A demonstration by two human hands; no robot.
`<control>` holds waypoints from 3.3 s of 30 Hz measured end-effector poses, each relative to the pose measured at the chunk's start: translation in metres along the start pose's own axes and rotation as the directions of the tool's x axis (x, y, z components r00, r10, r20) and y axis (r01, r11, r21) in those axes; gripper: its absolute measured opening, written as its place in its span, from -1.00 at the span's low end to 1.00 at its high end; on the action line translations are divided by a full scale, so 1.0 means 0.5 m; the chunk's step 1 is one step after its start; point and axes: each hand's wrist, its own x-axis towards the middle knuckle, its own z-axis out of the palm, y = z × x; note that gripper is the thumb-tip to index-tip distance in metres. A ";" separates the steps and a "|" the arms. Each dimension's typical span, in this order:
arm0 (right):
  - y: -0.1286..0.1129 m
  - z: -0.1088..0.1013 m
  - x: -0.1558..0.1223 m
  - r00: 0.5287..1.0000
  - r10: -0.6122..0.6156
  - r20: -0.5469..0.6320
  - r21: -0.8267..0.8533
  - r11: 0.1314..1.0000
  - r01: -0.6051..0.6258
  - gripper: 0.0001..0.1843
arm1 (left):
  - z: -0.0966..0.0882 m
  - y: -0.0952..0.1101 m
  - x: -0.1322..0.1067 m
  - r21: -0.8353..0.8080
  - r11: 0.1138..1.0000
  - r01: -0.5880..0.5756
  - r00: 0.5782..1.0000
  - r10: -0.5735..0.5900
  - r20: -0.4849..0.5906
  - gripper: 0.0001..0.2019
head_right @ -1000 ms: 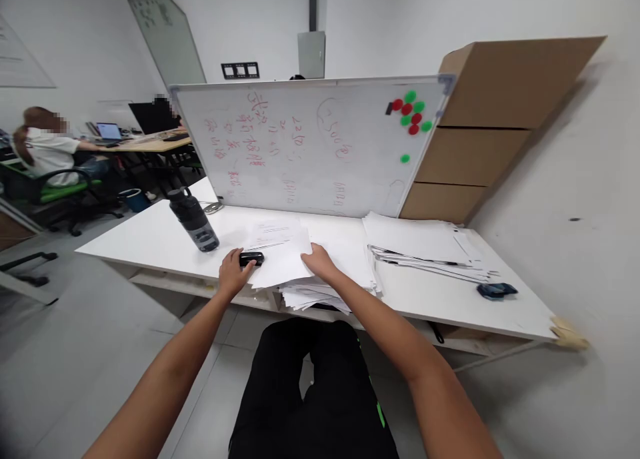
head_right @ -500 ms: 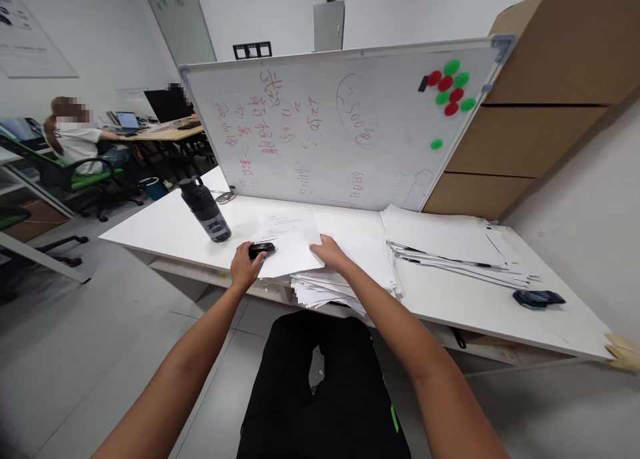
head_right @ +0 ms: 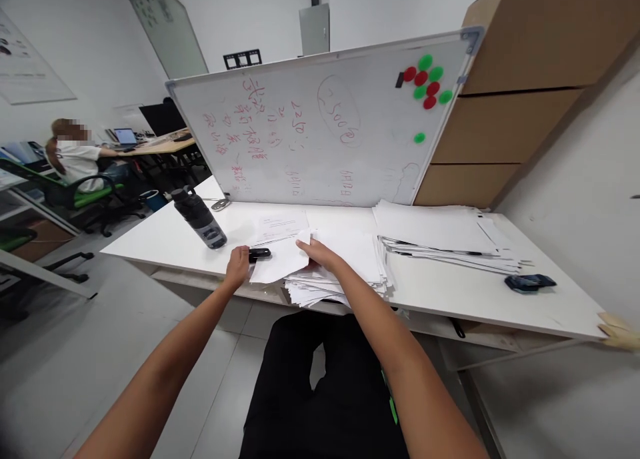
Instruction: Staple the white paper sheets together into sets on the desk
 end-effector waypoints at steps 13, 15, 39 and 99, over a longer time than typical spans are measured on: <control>0.013 0.000 0.010 0.994 -0.101 -0.043 -0.165 0.982 0.093 -0.53 | 0.092 0.151 0.104 0.405 0.894 -0.191 0.978 0.208 0.001 -0.63; 0.021 -0.003 0.016 0.990 -0.130 -0.052 -0.218 0.969 0.115 -0.50 | 0.112 0.146 0.097 0.464 0.850 -0.251 0.967 0.244 0.076 -0.62; 0.047 0.010 0.015 0.959 -0.258 -0.119 -0.340 0.918 0.205 -0.60 | 0.012 0.036 0.082 -0.144 0.985 0.093 0.981 -0.116 -0.157 -0.53; 0.215 -0.354 -0.150 0.575 -0.505 -0.644 -0.708 0.678 -0.197 -0.51 | 0.037 0.000 0.043 0.312 0.950 0.034 0.992 0.006 -0.125 -0.52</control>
